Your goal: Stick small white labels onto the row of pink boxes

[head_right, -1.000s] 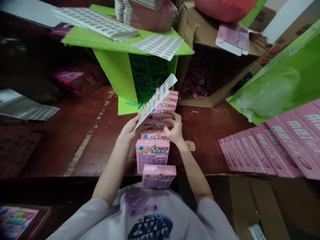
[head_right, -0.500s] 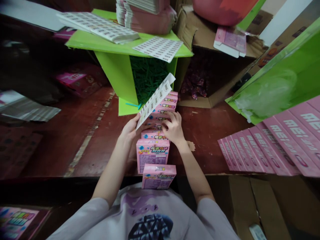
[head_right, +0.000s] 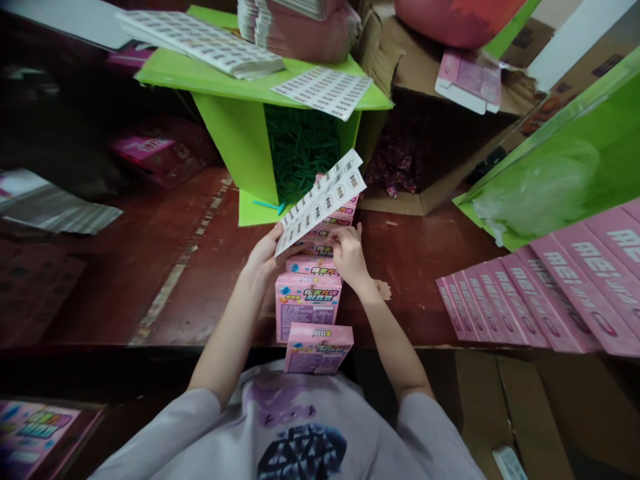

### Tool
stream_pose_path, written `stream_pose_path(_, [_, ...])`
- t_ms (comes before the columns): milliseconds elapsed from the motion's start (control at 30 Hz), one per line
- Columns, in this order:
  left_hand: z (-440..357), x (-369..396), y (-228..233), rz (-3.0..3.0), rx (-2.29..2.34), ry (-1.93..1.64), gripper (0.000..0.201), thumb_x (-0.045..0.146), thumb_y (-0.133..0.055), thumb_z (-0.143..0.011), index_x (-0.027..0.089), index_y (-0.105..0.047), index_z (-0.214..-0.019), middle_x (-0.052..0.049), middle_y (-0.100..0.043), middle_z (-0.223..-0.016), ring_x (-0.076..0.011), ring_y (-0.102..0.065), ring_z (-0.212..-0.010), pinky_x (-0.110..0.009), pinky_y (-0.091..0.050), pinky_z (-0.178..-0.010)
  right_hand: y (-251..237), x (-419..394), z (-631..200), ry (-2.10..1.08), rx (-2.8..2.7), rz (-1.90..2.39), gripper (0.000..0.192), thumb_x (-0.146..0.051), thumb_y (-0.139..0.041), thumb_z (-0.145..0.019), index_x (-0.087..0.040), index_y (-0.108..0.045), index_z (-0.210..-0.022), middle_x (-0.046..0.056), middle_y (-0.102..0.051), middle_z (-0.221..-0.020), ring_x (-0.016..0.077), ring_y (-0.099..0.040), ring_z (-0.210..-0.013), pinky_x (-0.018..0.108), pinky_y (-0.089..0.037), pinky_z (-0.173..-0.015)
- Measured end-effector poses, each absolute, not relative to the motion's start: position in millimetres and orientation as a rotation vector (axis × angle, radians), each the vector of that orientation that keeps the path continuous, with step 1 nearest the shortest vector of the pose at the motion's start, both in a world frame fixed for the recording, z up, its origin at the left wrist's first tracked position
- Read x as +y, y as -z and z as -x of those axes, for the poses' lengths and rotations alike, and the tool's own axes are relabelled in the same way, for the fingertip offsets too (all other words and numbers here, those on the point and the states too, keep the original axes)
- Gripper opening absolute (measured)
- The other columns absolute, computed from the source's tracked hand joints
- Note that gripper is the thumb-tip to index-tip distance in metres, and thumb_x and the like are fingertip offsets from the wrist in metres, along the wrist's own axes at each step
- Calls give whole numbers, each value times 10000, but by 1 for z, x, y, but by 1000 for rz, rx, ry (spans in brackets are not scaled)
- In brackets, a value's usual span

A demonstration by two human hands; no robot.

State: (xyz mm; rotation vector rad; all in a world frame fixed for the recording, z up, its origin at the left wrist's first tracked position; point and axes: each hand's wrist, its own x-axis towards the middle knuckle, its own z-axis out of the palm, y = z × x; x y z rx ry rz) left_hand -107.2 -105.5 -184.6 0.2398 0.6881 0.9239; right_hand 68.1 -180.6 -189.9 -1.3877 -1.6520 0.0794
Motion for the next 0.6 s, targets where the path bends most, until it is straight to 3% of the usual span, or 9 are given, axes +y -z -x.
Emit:
stream_pose_path(300, [141, -108, 175, -314, 684, -1001, 308, 242, -299, -1003, 135, -576, -1084, -66, -731, -838, -159, -705, -686, -452, -594, -817, 172, -173, -73, -256, -1889, 1482, 54, -165, -579, -777, -204, -543, -769, 35, -641, -822, 243, -573, -891, 617, -222, -1108])
stream_pose_path(500, [147, -111, 170, -320, 764, -1114, 283, 205, -346, -989, 111, -606, -1051, -81, -731, -845, -153, -708, -766, -336, -597, -812, 186, -170, -72, -80, -1952, 1536, 124, -165, -595, -775, -218, -635, -880, 51, -694, -1012, 280, -584, -1006, 691, -142, -1106])
stream_pose_path(600, [151, -113, 174, -382, 826, -1215, 218, 213, -433, -961, 118, -629, -973, -86, -730, -841, -148, -701, -748, -286, -596, -751, 191, -171, -73, 8, -1833, 1531, 259, -194, -577, -794, -249, -645, -1038, 49, -670, -1154, 283, -594, -1057, 687, -127, -1118])
